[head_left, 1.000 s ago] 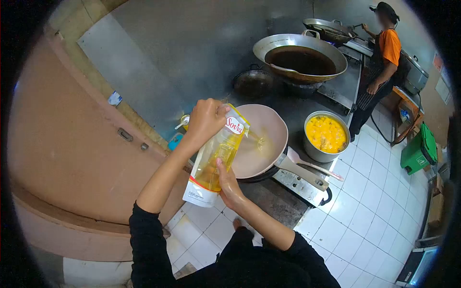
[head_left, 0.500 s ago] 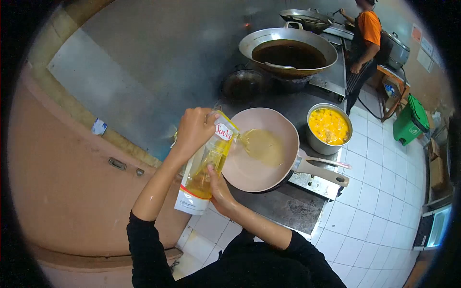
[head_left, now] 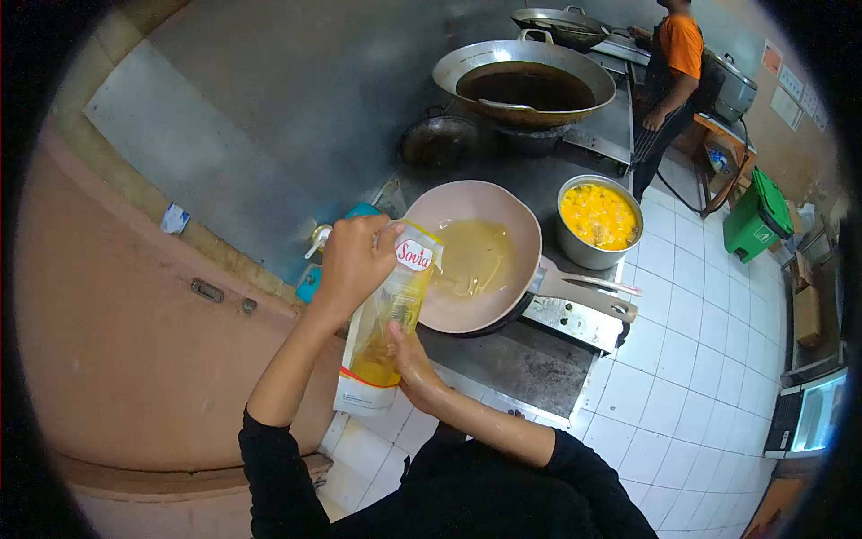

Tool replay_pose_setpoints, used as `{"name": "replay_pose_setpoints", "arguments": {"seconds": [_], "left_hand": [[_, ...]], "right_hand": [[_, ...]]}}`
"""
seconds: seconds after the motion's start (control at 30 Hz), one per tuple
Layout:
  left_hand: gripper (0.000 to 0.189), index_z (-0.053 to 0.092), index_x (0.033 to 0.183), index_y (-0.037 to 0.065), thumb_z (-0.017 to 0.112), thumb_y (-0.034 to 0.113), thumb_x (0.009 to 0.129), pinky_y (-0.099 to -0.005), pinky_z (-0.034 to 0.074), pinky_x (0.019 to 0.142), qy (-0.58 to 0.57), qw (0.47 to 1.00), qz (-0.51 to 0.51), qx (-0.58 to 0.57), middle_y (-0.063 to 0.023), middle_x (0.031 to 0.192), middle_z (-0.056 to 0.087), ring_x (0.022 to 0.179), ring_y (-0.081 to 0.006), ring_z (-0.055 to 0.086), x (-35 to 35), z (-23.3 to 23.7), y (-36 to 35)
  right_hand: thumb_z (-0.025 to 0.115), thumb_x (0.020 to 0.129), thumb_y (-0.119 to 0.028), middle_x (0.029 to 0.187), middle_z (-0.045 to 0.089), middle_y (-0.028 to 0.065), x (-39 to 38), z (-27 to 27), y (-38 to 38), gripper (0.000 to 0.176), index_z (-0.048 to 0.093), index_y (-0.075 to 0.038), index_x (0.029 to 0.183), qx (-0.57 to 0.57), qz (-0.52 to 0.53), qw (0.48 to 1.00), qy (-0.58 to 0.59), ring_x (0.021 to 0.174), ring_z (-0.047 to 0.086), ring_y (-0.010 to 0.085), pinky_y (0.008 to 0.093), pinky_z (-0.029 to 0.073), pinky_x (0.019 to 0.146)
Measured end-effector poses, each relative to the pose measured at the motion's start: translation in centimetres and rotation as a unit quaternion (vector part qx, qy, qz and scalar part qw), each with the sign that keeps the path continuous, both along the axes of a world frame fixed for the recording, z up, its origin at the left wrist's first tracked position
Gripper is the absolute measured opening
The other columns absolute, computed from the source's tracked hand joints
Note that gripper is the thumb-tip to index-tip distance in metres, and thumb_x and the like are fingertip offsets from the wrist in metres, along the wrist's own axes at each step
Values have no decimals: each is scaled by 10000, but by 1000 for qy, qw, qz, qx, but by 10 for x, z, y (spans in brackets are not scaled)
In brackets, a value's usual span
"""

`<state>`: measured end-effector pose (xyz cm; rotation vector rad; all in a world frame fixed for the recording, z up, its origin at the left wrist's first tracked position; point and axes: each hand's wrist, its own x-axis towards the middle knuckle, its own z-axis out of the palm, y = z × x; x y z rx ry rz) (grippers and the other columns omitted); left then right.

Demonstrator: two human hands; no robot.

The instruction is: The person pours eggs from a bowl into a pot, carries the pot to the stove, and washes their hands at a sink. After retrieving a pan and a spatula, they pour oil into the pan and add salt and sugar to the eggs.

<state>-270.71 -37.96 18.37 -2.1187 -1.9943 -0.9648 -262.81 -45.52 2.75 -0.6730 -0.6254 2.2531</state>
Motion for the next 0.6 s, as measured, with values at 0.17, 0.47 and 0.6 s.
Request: {"name": "replay_pose_setpoints", "arguments": {"seconds": [0.17,0.47,0.6], "left_hand": [[193,624,754,-47,617,139,806,-335,349,463,-53,996,-10,77,-204,584,522,454,-177,454,5,3,-2],[248,620,689,-47,658,165,812,-290,332,467,-216,944,24,247,-15,572,569,534,-74,418,-56,49,40],[205,692,770,-10,676,190,809,-244,343,480,-258,944,41,200,31,626,575,558,-51,440,-113,73,87]], "right_hand": [[482,913,-467,1127,498,139,23,9,18,592,346,3,1246,96,-30,993,-60,1043,471,216,339,367,939],[551,910,-289,1229,450,193,12,38,85,597,289,73,1306,386,-171,899,-114,1179,417,252,365,321,1007],[528,919,-235,1292,452,203,64,62,108,516,344,12,1333,446,-151,857,-208,1229,418,265,376,340,1008]]}}
